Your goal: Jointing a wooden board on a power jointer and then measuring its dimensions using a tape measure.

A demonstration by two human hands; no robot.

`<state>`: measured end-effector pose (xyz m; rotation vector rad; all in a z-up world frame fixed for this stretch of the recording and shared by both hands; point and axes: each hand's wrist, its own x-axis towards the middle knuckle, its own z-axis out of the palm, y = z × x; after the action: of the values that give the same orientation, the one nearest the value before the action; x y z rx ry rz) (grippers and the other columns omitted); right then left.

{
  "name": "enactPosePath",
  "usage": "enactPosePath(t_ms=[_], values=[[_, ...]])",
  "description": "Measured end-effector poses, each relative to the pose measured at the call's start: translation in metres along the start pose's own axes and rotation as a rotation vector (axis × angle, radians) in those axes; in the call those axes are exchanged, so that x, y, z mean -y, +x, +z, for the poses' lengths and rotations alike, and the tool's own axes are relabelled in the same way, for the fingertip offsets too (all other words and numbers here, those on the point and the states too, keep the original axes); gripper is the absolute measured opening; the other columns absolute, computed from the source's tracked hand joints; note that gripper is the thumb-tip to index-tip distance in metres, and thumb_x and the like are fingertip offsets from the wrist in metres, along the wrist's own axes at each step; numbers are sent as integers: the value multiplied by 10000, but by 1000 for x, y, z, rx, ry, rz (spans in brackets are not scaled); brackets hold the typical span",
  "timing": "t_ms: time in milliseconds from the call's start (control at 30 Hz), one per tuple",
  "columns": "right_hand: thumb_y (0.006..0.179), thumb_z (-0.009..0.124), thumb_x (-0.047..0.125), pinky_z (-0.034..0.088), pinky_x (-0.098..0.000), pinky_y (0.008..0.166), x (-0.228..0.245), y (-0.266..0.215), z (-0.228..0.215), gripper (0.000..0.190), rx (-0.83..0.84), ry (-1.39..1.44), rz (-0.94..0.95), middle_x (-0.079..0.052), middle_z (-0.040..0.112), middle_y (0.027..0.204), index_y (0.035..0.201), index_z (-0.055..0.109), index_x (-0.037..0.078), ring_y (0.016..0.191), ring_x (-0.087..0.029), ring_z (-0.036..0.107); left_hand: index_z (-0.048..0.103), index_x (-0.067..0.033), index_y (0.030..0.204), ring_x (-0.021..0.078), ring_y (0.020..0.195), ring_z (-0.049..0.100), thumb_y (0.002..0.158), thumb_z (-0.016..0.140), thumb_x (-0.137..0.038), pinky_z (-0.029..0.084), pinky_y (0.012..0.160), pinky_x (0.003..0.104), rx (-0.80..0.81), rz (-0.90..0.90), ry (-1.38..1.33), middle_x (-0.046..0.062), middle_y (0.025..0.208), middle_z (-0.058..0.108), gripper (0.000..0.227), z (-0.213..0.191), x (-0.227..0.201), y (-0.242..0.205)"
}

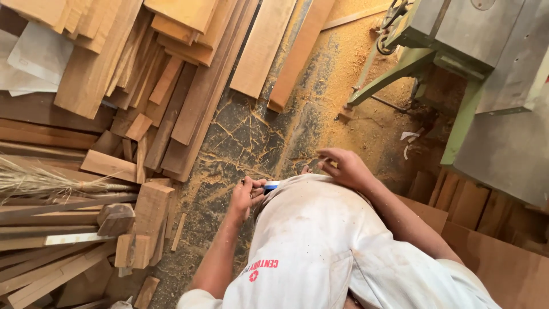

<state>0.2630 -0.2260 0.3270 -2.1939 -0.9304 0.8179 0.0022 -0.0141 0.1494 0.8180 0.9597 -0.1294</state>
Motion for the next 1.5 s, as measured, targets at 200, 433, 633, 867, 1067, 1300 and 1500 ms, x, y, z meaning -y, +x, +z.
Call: enactPosePath(t_ms=[200, 433, 633, 867, 1067, 1300, 1500], values=[[983, 647, 326, 560, -407, 989, -63, 27, -1, 453, 222, 163, 144, -140, 728, 1284, 1363, 638, 80, 1151, -255, 711, 629, -19, 971, 244, 858, 660, 1137, 349, -302, 561, 758, 379, 70, 334, 89, 212, 1083, 748, 431, 112, -90, -17], [924, 622, 375, 599, -423, 945, -85, 43, -19, 667, 339, 1309, 367, -119, 642, 1339, 1505, 365, 171, 1151, -250, 709, 591, -15, 1007, 279, 1089, 719, 1122, 374, -289, 617, 974, 403, 380, 346, -191, 198, 1139, 722, 368, 216, -98, 5], [942, 701, 268, 588, -348, 739, -126, 29, -22, 331, 177, 1328, 365, -49, 676, 1048, 1210, 555, 139, 869, -161, 691, 589, 35, 1222, 236, 1038, 554, 1088, 565, -434, 490, 950, 368, 692, 331, 75, 184, 1094, 610, 488, 227, -127, 22], [975, 687, 367, 525, -292, 609, -144, 4, -15, 284, -122, 1209, 563, -21, 626, 893, 1106, 567, 146, 709, -125, 602, 575, -76, 1114, 173, 909, 646, 1015, 550, -444, 594, 760, 334, 38, 401, -172, 72, 1019, 636, 382, 192, -214, 129], [828, 780, 305, 541, -352, 624, -116, -9, -26, 513, -194, 944, 519, -23, 594, 907, 1212, 483, 138, 755, -129, 598, 615, -49, 1134, 177, 848, 573, 1084, 609, -336, 490, 715, 306, 0, 666, 327, 69, 964, 644, 292, 217, -201, 94], [973, 685, 465, 559, -422, 878, -50, -7, -25, 575, -144, 228, 594, -190, 673, 1121, 1323, 449, 74, 990, -298, 697, 430, 14, 1476, 355, 1331, 527, 1045, 539, -487, 457, 1079, 454, 497, 681, 938, 271, 1443, 522, 670, 261, -101, 23], [1004, 656, 289, 535, -418, 952, -35, -21, 15, 603, -205, 330, 125, -203, 590, 1336, 1462, 365, 27, 1184, -294, 643, 236, -8, 1593, 392, 1367, 517, 925, 514, -677, 436, 1101, 464, 395, 408, 910, 283, 1481, 492, 985, 236, -89, 9]])
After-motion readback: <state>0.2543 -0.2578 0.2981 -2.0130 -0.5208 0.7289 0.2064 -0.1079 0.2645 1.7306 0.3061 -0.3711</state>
